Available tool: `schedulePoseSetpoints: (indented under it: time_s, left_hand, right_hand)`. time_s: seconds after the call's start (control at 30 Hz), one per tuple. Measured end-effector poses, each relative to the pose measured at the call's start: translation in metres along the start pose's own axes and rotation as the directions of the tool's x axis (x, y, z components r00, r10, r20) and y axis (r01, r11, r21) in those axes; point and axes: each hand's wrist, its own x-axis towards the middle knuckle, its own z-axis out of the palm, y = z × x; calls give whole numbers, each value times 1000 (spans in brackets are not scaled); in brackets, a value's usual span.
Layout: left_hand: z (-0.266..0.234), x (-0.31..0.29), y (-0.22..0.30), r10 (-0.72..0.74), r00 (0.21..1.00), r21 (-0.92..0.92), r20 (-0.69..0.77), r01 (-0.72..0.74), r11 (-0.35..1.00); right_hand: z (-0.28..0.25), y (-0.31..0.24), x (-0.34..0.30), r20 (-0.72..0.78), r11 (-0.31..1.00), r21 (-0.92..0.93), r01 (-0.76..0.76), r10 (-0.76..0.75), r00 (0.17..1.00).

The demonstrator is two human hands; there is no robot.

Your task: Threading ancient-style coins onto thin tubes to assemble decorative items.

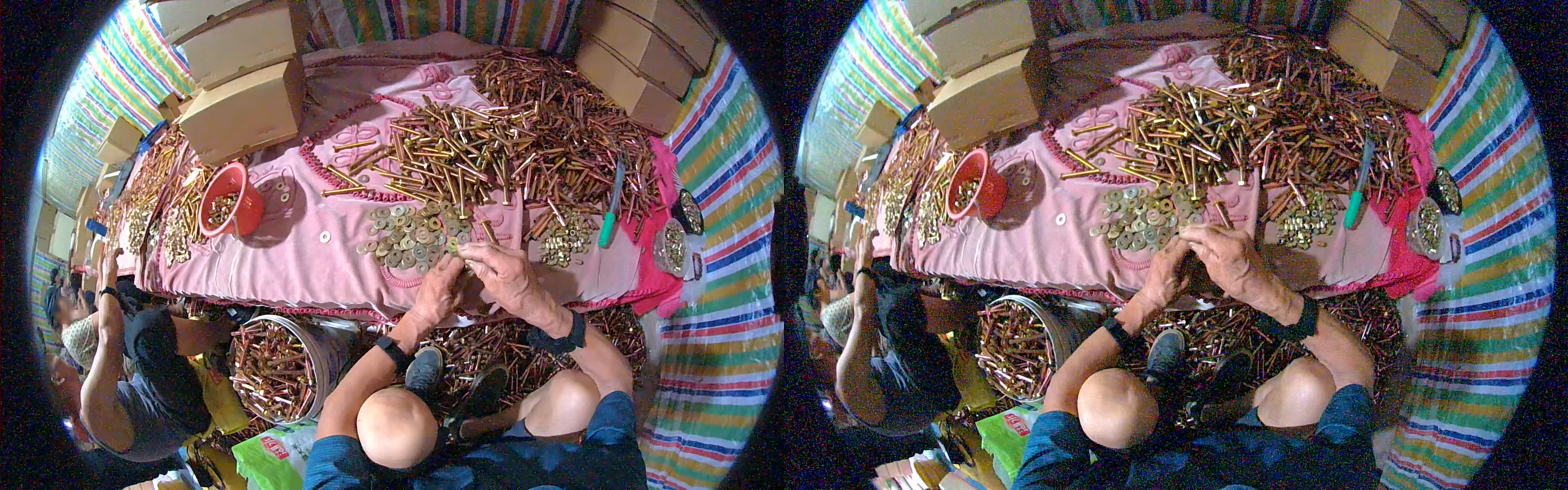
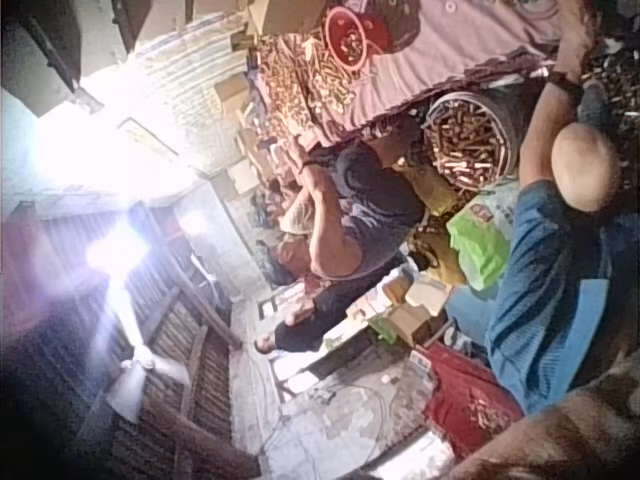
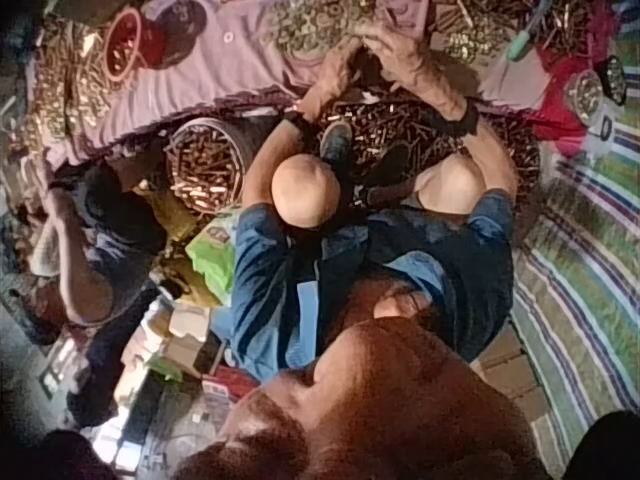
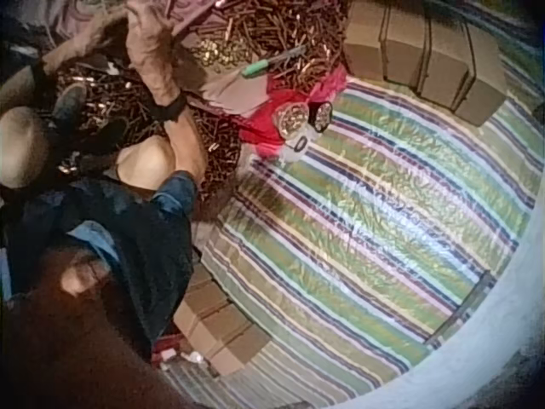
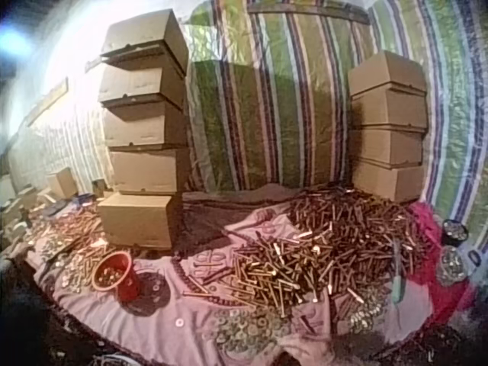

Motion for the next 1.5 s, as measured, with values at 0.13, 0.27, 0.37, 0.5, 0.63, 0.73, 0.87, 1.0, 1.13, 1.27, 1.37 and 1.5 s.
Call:
schedulePoseSetpoints:
  time_s: [0.13, 0.27, 0.37, 0.5, 0.63, 0.73, 0.87, 1.0, 1.13, 1.27, 1.37, 1.5]
  left_hand:
    - [2, -3, -5, -7, 1000, -5, -10, 7, 1000]
    - [0, 0, 1, -10, 1000, 13, 7, 10, 1000]
    - [-1, 0, 2, -9, 1000, -7, 1, 9, 1000]
    - [-4, 1, 0, 51, 999, 25, 18, -52, 998]
    - [-6, 0, 10, -90, 995, 20, 49, 89, 996]
    - [-3, 3, 12, -72, 997, -3, 19, 72, 997]
    - [-2, 2, 10, -28, 1000, 5, 1, 28, 1000]
    - [-2, -2, -3, -11, 999, 48, 35, 9, 999]
    - [-1, -1, -1, -27, 999, 93, 37, 23, 995]
    - [0, 0, 4, -38, 999, 47, 17, 38, 998]
    - [-2, -3, -1, -20, 999, 89, 38, 16, 996]
    - [1, -1, 2, -61, 997, 79, 39, 58, 995]
  right_hand:
    - [2, 3, 3, 6, 998, 5, 60, -60, 998]
    - [0, 12, 1, 4, 999, -2, 36, -36, 999]
    - [-3, 13, 4, 48, 994, -109, 26, -21, 999]
    - [1, 7, 4, -29, 992, -124, -17, 13, 999]
    - [0, 4, 3, -63, 996, -64, -63, 59, 996]
    - [-2, 13, 1, -32, 995, -96, 36, -39, 999]
    - [-2, 13, 3, 14, 997, -70, -29, 30, 999]
    - [-8, 4, 7, 67, 986, -69, -151, 156, 986]
    - [-5, 8, 2, -11, 993, -87, -85, 84, 996]
    - [-1, 22, 1, 40, 996, -76, -44, 47, 998]
    - [1, 21, 0, 72, 975, -41, -217, 219, 973]
    - [0, 10, -1, -39, 990, 14, -143, 143, 989]
